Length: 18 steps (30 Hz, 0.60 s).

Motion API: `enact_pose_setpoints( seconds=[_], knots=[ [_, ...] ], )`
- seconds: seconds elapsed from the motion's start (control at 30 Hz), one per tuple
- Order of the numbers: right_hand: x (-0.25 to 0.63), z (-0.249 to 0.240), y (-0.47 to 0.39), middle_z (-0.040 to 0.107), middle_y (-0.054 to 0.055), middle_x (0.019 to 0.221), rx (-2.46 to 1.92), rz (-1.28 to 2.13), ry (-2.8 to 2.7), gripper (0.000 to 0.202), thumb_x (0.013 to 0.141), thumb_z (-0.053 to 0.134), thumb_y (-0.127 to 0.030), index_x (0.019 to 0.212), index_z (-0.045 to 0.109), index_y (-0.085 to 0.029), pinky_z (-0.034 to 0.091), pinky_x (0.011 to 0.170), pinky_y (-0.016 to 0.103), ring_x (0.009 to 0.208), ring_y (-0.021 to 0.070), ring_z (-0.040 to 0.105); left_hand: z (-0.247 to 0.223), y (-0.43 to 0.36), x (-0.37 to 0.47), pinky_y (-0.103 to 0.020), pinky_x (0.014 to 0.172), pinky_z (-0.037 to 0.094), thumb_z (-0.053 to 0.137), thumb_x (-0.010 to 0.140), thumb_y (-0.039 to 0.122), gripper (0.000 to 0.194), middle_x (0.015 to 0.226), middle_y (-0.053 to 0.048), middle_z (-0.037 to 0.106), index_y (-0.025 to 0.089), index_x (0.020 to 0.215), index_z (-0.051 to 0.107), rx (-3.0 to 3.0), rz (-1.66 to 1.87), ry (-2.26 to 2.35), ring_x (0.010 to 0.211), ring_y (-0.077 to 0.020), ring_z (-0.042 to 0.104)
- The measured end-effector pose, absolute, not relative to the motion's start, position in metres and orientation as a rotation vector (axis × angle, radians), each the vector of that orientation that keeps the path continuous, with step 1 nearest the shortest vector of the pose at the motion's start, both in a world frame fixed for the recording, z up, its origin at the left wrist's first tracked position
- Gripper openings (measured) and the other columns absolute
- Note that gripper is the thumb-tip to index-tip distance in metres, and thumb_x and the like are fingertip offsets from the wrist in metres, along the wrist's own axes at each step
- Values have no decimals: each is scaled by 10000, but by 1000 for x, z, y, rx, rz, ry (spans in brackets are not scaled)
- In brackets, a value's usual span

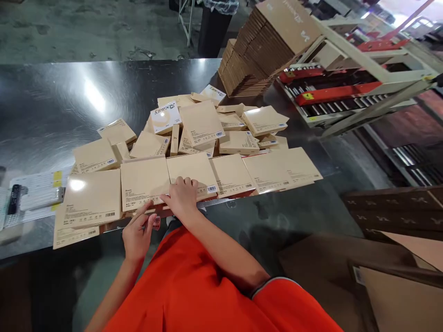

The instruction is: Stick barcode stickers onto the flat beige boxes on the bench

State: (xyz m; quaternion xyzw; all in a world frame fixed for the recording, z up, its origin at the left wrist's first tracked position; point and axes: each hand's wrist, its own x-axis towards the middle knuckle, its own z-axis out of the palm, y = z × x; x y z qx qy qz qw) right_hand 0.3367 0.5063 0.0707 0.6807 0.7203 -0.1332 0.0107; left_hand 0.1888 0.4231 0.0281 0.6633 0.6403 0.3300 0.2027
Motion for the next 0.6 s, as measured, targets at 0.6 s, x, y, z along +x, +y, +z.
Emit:
enact_pose_setpoints(
  seconds=[0.6],
  knots=[
    [367, 85, 465, 603, 33, 945, 1712, -2137, 2678, 173, 823, 562, -290, 974, 537, -210, 438, 786, 296, 877, 168, 552, 72, 401, 226, -294, 835, 506, 527, 889, 289, 238, 1042, -54, 721, 206, 718, 671, 1354, 1370, 1816, 1001, -195, 655]
  ],
)
